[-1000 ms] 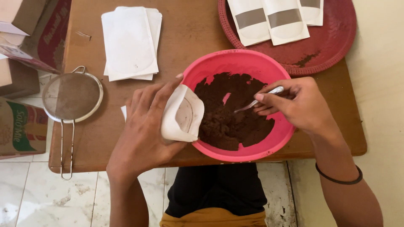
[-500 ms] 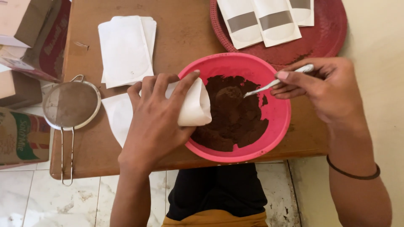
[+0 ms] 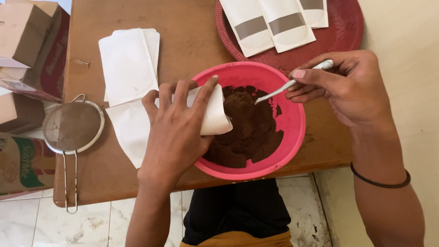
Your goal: Filling white pouches with coffee grounds using a spoon from a bowl and folding the tops of the pouches.
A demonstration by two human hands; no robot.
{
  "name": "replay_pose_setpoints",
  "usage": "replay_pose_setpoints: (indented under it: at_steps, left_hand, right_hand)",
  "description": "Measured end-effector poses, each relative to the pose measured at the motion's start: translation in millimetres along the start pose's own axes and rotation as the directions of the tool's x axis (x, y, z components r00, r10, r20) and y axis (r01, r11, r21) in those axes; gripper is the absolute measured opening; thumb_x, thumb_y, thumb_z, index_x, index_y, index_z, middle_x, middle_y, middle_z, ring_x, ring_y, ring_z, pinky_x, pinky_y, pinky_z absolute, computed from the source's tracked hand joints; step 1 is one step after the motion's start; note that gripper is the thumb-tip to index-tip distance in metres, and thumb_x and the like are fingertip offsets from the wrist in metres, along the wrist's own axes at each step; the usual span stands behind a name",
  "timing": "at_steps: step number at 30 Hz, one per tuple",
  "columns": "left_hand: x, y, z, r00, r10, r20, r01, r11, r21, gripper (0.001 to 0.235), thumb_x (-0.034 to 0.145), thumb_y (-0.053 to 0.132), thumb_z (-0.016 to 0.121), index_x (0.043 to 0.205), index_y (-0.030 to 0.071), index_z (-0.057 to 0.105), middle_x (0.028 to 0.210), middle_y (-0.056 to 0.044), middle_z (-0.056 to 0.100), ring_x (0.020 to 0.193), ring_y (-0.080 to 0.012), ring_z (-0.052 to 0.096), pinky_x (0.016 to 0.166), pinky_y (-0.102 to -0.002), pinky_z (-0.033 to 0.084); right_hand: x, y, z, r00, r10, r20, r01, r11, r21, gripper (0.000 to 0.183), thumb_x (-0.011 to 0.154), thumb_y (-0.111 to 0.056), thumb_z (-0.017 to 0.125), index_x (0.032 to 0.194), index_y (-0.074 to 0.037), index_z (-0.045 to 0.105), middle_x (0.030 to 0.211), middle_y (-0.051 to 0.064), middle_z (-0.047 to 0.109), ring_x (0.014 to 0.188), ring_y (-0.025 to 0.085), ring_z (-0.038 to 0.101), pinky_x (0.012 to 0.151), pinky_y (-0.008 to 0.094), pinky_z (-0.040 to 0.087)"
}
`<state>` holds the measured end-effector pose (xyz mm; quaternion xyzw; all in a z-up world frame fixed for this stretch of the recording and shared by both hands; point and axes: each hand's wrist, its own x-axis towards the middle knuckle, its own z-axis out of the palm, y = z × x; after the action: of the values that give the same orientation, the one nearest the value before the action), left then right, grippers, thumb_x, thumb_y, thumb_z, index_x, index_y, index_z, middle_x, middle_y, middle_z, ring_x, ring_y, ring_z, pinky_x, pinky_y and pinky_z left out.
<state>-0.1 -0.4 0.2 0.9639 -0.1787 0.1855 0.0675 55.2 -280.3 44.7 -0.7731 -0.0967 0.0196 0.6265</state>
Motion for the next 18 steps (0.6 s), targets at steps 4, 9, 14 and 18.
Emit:
replay_pose_setpoints:
  at_steps: [4,9,14,18]
  left_hand:
    - [1.4,1.5,-1.2,1.0,0.008,-0.002,-0.008,1.0,0.002,0.101,0.058,0.017,0.078,0.153,0.02,0.043,0.129,-0.013,0.049,0.113,-0.0371,0.046,0.094,-0.057,0.036]
    - [2.5,1.7,-0.5,1.0,0.019,-0.01,-0.02,1.0,-0.008,0.104,0.056,0.018,0.079,0.154,0.02,0.043,0.129,-0.012,0.05,0.113,-0.0362,0.046,0.094,-0.057,0.035]
    - [3.8,-1.0,-1.3,0.999,0.01,0.041,-0.007,0.997,-0.074,0.098,0.068,0.037,0.083,0.154,0.018,0.042,0.132,-0.015,0.05,0.117,-0.0386,0.044,0.097,-0.061,0.033]
    - [3.7,-2.1,-2.9,1.0,0.016,0.017,-0.015,0.998,-0.066,0.096,0.066,0.032,0.08,0.153,0.019,0.042,0.129,-0.012,0.05,0.112,-0.0369,0.045,0.094,-0.058,0.034]
  right_hand:
    - [2.2,1.1,2.9,1.0,0.01,0.006,-0.01,1.0,-0.003,0.013,0.093,-0.001,0.073,0.1,0.009,0.07,0.084,0.024,0.073,0.072,0.029,0.078,0.064,0.031,0.069]
    - [1.7,-10.6,15.1,0.999,0.049,-0.015,-0.049,0.998,-0.026,0.011,0.092,-0.002,0.074,0.096,0.008,0.072,0.08,0.023,0.074,0.069,0.029,0.079,0.061,0.031,0.069]
    - [3.6,-16.1,19.3,0.997,0.07,-0.026,-0.072,0.996,-0.061,0.009,0.092,-0.002,0.076,0.094,0.007,0.073,0.078,0.021,0.075,0.066,0.027,0.078,0.061,0.03,0.069]
    - [6.8,-14.6,19.2,0.996,0.085,-0.02,-0.086,0.995,-0.05,0.01,0.092,-0.003,0.076,0.094,0.006,0.073,0.079,0.021,0.075,0.067,0.027,0.078,0.062,0.03,0.069]
